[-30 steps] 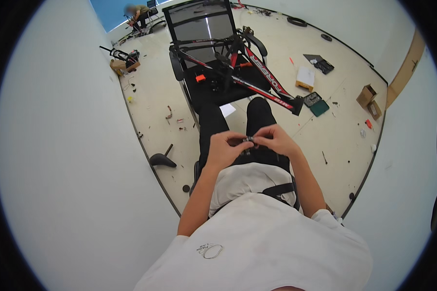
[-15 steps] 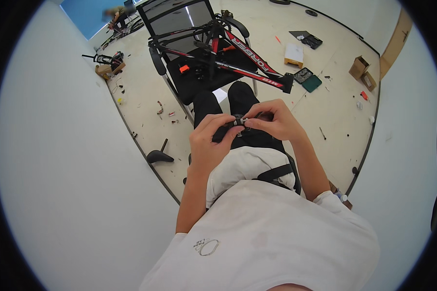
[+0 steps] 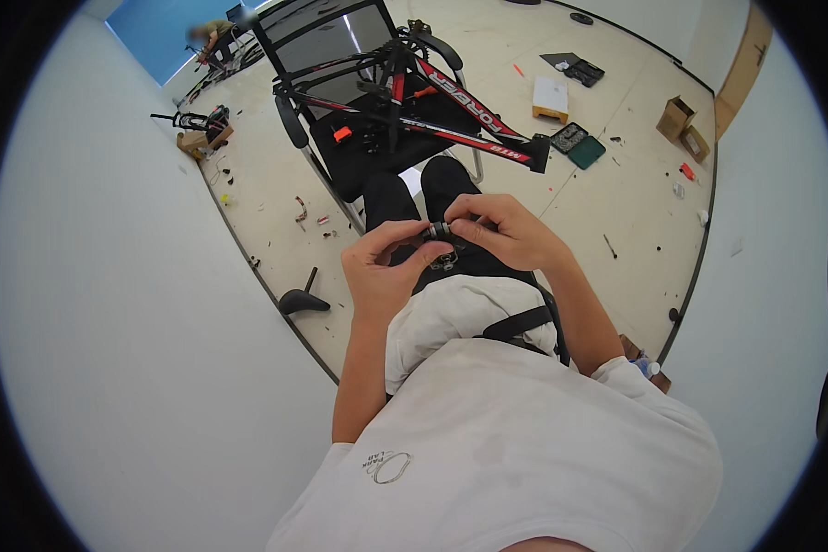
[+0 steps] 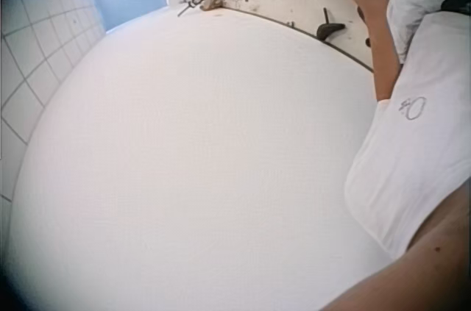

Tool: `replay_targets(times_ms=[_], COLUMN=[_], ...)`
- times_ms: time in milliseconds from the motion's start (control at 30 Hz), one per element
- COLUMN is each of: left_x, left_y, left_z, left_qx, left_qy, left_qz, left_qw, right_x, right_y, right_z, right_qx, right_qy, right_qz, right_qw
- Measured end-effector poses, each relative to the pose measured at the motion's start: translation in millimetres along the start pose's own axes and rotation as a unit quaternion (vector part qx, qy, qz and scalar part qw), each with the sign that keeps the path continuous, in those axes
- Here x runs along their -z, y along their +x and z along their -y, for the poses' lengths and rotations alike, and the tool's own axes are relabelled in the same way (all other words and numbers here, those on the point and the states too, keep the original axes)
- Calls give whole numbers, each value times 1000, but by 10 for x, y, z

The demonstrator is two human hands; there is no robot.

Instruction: The person sits in a chair and assembles a bicycle derailleur, using an Allen key to tighten screws and attach components. The person holds the derailleur in their hands and manipulates small parts while seated.

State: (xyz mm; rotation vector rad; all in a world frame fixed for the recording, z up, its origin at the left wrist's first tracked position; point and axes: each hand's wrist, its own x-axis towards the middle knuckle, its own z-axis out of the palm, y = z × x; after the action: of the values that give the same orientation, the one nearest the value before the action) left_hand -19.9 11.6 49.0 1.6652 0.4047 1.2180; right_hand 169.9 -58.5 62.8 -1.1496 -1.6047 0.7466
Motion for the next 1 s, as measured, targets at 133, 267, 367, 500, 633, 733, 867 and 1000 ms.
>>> replay_targets(times_ms=[133, 267, 367, 500, 633, 733, 867, 1000], left_x=[-2, 3, 4, 27, 77, 93, 79, 48], left_y=[2, -3, -1, 13, 53, 57, 52, 45], left_z=[12, 51, 57, 41, 3, 9, 20, -5], left_qx=[-25, -9, 12, 55, 68, 70, 53, 38], left_qy=[20, 43, 51, 18, 46, 69, 94, 113], left_qz=[16, 19, 15, 28, 78, 88, 88, 79], left_qw=[999, 999, 999, 998, 994, 991, 990, 990], right_x=[-13, -24, -47, -66, -82, -110, -80, -25], right_y=[28, 36, 30, 29, 45, 41, 49, 24], right_z=[-49, -53, -61, -23, -73, -109, -142, -71], right_qx=[19, 0, -14, 10, 14, 18, 18, 5], right_qy=[-49, -50, -48, -45, -70, -75, -85, -51], right_qz=[3, 8, 8, 7, 19, 13, 20, 38], right_qw=[999, 999, 999, 999, 997, 997, 996, 998])
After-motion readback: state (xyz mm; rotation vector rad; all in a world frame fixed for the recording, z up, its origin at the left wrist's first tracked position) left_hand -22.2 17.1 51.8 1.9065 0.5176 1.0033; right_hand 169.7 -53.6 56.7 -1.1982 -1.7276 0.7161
